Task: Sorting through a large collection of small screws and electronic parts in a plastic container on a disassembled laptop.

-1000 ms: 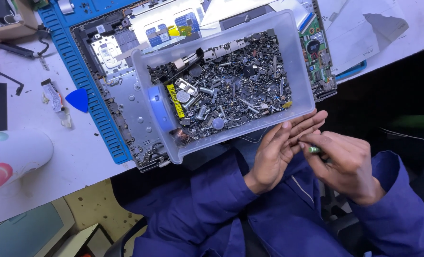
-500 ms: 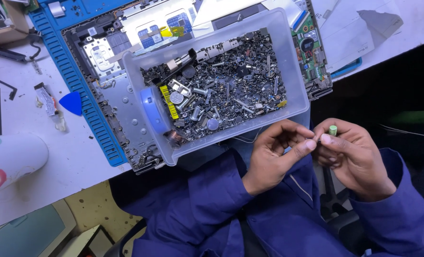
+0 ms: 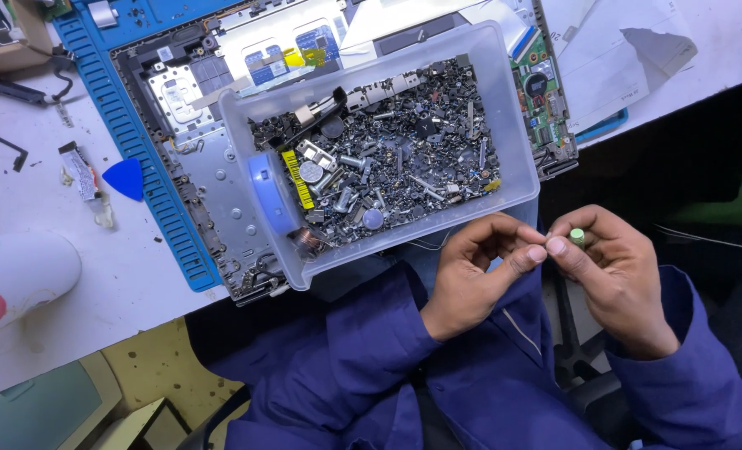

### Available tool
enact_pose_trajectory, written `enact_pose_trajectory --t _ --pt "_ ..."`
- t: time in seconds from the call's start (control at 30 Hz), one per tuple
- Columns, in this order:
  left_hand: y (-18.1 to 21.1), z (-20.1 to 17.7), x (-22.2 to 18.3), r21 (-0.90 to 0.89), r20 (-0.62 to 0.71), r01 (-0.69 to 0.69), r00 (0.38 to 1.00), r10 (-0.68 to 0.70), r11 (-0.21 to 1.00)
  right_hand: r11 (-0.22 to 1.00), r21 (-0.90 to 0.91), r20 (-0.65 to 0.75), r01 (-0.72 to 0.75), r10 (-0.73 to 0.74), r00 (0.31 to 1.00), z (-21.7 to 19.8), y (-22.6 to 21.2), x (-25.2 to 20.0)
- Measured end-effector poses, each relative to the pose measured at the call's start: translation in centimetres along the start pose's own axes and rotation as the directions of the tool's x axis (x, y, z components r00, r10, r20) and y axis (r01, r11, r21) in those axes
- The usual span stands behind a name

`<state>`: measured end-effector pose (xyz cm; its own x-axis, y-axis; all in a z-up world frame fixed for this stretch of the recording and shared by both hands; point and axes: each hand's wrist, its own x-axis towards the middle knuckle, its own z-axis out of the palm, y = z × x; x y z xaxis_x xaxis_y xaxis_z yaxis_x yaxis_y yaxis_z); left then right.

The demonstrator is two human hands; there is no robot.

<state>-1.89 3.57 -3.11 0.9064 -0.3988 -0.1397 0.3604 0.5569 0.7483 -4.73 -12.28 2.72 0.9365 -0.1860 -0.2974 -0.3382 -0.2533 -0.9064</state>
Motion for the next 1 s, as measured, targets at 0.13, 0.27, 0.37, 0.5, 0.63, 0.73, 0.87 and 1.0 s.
enact_pose_trajectory --t 0.13,0.27,0.37,0.5,0.63,0.73,0.87,1.0 --pt "-0.3 -0.1 0.1 -0.008 0.012 -0.007 1.0 0.007 1.0 0.995 -0.094 -0.007 0.037 -0.038 0.999 -0.2 -0.2 -0.2" --pt "-1.1 -0.4 0.4 -0.191 0.044 0.109 0.994 -0.102 0.976 0.962 -0.163 -0.066 0.22 -0.233 0.97 -0.1 -2.0 -0.4" --pt "-1.2 -0.5 0.5 -0.229 0.052 0.15 0.989 -0.142 0.962 0.821 -0.397 -0.002 0.41 -0.448 0.894 -0.1 -2.6 -0.1" --pt "-1.1 -0.5 0.5 -0.19 0.049 0.148 0.989 -0.141 0.971 0.673 -0.495 0.105 0.55 -0.582 0.806 0.2 -2.6 0.1" --pt "-1.5 -0.6 0.5 -0.16 0.042 0.113 0.993 -0.108 0.981 0.609 -0.548 0.153 0.573 -0.601 0.785 -0.1 -2.6 0.2" --pt "-1.7 -0.9 0.6 -0.182 0.036 0.169 0.986 -0.165 0.969 0.595 -0.531 0.198 0.603 -0.605 0.771 -0.1 -2.7 0.2" --pt "-1.9 -1.0 0.6 -0.211 0.06 0.208 0.978 -0.2 0.955 0.622 -0.537 0.188 0.57 -0.57 0.8 -0.1 -2.5 0.3" --pt "-1.3 -0.9 0.7 -0.234 0.082 0.206 0.978 -0.192 0.95 0.717 -0.5 0.11 0.486 -0.504 0.857 0.1 -2.8 0.3"
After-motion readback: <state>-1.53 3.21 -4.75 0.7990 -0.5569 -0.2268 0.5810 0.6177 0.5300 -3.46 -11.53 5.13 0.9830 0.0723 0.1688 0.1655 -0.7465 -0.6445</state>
